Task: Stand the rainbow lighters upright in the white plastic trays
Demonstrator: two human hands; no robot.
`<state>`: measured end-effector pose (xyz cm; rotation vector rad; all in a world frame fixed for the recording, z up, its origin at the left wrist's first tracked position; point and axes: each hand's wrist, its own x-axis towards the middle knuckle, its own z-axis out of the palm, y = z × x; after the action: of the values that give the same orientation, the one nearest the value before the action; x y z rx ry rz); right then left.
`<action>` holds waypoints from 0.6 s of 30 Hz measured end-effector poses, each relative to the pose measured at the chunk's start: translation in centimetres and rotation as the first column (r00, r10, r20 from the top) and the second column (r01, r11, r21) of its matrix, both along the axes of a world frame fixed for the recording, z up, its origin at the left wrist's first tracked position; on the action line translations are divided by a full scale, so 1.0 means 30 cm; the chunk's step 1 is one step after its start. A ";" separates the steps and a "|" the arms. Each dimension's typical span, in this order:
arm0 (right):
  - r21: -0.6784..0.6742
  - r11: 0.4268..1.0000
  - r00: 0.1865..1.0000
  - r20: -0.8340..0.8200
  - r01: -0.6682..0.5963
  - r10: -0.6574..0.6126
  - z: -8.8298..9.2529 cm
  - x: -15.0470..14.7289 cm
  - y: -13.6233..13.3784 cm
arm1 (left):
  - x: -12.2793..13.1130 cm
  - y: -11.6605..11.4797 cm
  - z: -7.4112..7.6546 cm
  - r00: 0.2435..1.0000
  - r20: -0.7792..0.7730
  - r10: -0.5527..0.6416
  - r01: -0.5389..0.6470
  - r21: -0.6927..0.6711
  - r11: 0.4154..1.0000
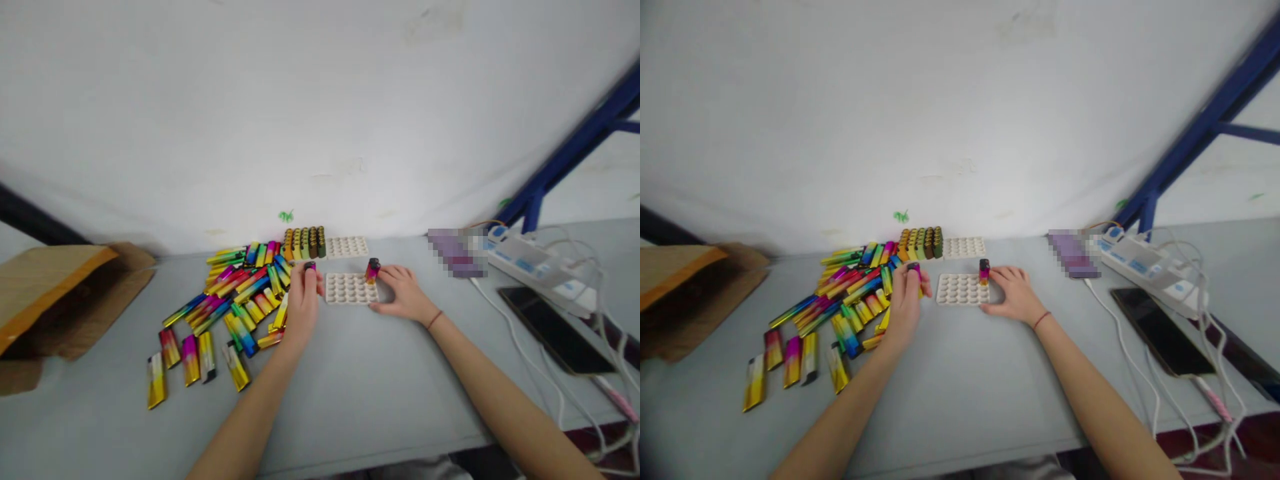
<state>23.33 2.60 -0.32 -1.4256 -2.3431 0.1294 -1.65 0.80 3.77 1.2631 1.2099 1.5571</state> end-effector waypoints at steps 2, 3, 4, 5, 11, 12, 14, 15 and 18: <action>0.003 1.000 1.000 -0.006 0.006 -0.006 -0.002 -0.002 0.004 | -0.017 0.010 -0.010 0.988 -0.145 0.051 -0.038 0.094 0.995; 0.004 1.000 1.000 -0.011 0.010 -0.010 -0.003 -0.003 0.006 | -0.023 0.017 -0.015 0.975 -0.207 0.079 -0.051 0.137 0.989; 0.006 1.000 1.000 -0.018 0.015 -0.015 -0.004 -0.002 0.007 | -0.028 0.023 -0.020 0.960 -0.261 0.100 -0.055 0.174 0.983; 0.004 1.000 0.999 -0.026 0.019 -0.019 -0.004 -0.002 0.008 | -0.031 0.029 -0.023 0.946 -0.306 0.109 -0.047 0.203 0.978; -0.012 1.000 0.999 -0.050 0.016 -0.016 0.002 -0.001 0.010 | -0.008 0.036 -0.006 0.926 -0.378 0.011 0.074 0.210 0.975; -0.014 1.000 0.999 -0.047 0.017 -0.018 0.003 -0.002 0.012 | 0.002 0.034 0.000 0.928 -0.371 -0.025 0.101 0.186 0.977; -0.023 1.000 0.999 -0.039 0.007 -0.008 0.006 -0.003 0.021 | 0.024 0.030 0.007 0.922 -0.371 -0.109 0.168 0.132 0.977; -0.030 1.000 0.999 -0.036 -0.006 0.005 0.008 -0.004 0.027 | 0.036 0.029 0.008 0.912 -0.382 -0.151 0.206 0.107 0.973; -0.042 0.998 0.998 -0.041 -0.045 0.043 0.012 -0.010 0.046 | 0.072 0.030 -0.002 0.870 -0.430 -0.241 0.296 0.064 0.953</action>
<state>23.04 3.97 0.04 -1.3788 -2.3532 0.2190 0.51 1.72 3.70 1.8360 1.1369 1.2075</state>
